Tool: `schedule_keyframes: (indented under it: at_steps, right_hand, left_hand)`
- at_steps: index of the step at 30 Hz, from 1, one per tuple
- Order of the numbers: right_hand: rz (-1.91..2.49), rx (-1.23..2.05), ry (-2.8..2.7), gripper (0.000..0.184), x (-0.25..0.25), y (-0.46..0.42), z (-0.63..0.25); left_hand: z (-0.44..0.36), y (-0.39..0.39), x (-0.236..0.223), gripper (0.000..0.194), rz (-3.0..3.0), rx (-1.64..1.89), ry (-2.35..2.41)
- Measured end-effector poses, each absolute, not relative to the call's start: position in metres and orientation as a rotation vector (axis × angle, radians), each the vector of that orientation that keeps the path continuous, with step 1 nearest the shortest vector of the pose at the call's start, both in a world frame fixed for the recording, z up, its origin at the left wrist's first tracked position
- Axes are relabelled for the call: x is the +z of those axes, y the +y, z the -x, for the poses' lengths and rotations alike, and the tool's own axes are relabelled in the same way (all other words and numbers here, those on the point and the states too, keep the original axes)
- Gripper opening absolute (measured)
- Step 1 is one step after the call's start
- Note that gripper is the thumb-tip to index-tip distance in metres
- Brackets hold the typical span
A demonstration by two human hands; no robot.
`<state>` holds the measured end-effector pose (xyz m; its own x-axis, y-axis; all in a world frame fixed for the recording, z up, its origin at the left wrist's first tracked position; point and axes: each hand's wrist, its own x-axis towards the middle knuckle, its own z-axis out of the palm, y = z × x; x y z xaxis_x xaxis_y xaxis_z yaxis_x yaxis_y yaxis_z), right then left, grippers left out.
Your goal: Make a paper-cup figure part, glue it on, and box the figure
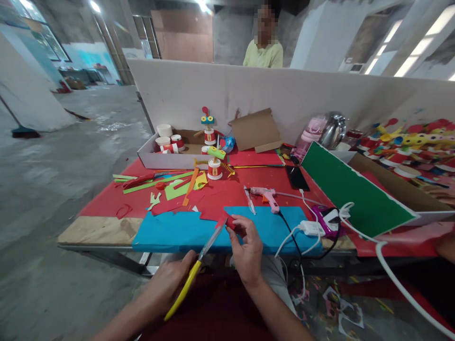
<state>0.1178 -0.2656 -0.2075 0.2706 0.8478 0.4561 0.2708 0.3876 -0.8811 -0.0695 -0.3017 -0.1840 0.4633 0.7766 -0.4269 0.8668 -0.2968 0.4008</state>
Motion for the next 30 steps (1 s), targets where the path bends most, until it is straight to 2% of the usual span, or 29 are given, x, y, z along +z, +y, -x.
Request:
schedule_keyframes:
  at_steps: [11, 18, 30]
  right_hand:
    - [1.146, 0.994, -1.025, 0.027, -0.204, -0.261, -0.118]
    - [1.254, 0.752, -1.196, 0.028, -0.207, -0.264, -0.120]
    - [1.242, 0.739, -1.228, 0.027, -0.209, -0.266, -0.118]
  left_hand:
    - [0.069, -0.302, -0.195, 0.022, -2.139, -0.234, 1.438]
    - [0.066, -0.303, -0.191, 0.026, -2.100, -0.274, 1.424]
    - [0.063, -0.306, -0.182, 0.026, -2.066, -0.278, 1.413]
